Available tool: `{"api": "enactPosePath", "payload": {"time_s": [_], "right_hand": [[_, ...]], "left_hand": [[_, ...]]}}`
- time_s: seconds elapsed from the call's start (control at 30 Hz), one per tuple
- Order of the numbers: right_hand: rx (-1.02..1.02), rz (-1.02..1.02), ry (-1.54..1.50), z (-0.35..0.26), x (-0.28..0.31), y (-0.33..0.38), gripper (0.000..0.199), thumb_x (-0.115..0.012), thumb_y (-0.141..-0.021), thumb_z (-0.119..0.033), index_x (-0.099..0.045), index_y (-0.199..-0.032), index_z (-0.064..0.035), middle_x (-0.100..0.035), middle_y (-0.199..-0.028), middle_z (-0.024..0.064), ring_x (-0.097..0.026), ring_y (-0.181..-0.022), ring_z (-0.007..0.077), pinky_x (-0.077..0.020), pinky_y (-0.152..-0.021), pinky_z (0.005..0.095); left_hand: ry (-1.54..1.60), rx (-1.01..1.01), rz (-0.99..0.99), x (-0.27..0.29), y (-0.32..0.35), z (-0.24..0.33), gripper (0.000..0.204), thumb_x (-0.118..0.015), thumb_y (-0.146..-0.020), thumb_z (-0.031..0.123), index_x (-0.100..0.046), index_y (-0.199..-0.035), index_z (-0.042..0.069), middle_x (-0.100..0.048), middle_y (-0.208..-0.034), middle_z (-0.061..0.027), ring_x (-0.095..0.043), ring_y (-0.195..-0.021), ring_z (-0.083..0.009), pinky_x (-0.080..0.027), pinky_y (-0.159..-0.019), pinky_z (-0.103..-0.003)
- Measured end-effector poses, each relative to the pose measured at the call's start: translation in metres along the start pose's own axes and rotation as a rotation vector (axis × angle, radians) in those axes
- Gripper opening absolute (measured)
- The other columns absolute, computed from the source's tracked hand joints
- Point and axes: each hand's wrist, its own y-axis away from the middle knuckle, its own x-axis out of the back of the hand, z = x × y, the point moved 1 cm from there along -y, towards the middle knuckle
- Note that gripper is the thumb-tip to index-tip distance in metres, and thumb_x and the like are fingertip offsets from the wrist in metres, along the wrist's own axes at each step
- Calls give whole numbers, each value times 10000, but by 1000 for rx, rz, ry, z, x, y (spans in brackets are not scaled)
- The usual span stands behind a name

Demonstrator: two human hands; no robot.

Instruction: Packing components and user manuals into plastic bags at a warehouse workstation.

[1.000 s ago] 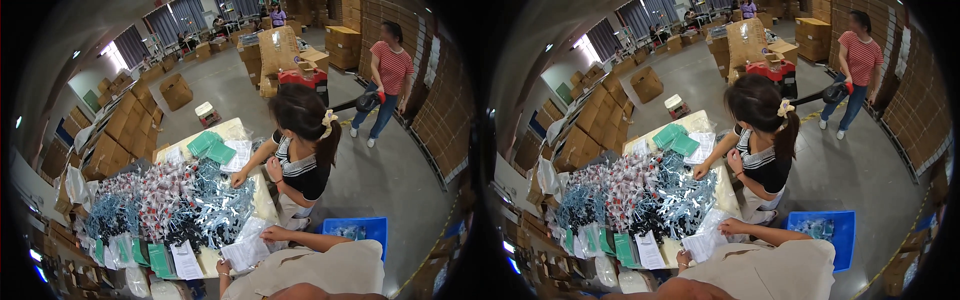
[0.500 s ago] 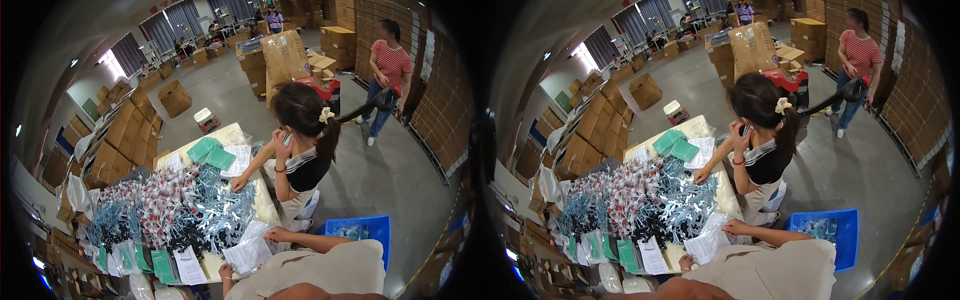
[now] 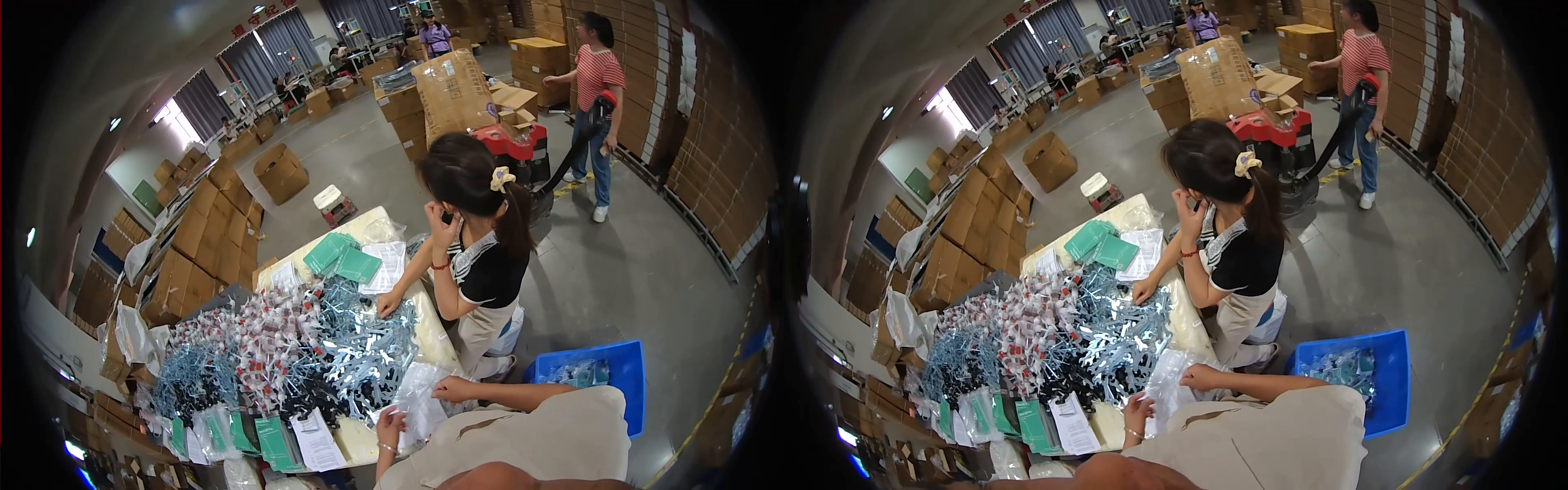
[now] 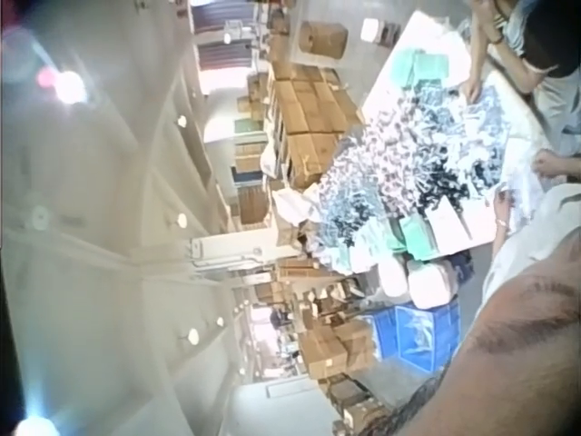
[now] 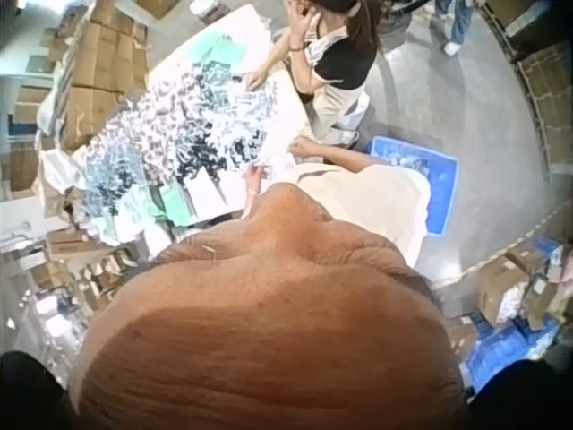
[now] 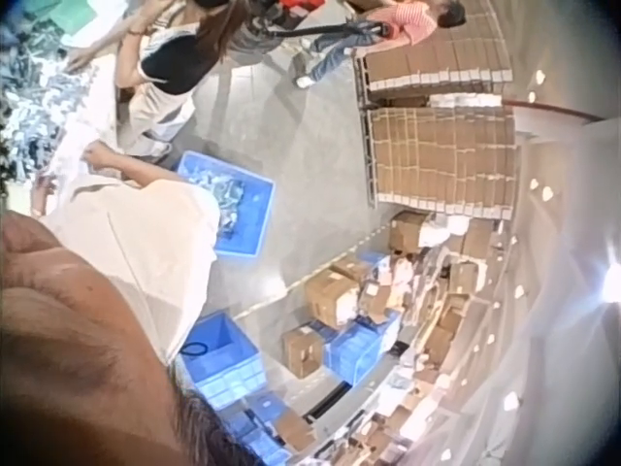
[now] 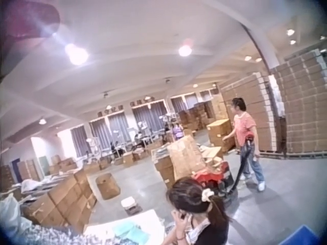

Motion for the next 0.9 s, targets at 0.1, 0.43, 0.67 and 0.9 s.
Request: {"api": "enactPosePath", "payload": {"time_s": [0.1, 0.43, 0.67, 0.9], "right_hand": [[-176, -185, -349, -14, -11, 0, 298, -563, -842, -333, -629, -891, -47, -620, -686, 83, -612, -594, 168, -504, -540, 296], [-88, -256, -862, -37, -20, 9, 404, -595, -852, -355, -549, -1007, 16, -612, -904, 76, -569, -815, 106, -464, -701, 236], [-13, -278, -761, -33, -32, 8, 409, -590, -855, -331, -516, -1090, -5, -596, -964, 85, -578, -818, 126, -481, -700, 250], [42, -358, -629, -25, -38, 6, 350, -566, -883, -264, -503, -1159, -58, -589, -985, 43, -576, -874, 128, -479, -749, 256]], "left_hand": [[-13, -6, -164, -40, 10, 21, 415, -677, -779, 150, -477, -1125, 35, -597, -873, -92, -596, -639, -150, -479, -524, -245], [-893, -389, -70, -79, 32, 51, 487, -703, -740, 197, -465, -1120, 6, -597, -906, -155, -618, -799, -244, -489, -655, -331], [-722, -291, 32, -70, 44, 53, 346, -610, -783, 79, -473, -1099, 48, -618, -842, -145, -620, -710, -249, -489, -646, -326], [-554, -392, 142, -55, 47, 26, 250, -593, -828, 83, -509, -1058, 35, -622, -808, -90, -603, -671, -159, -493, -605, -280]]}}
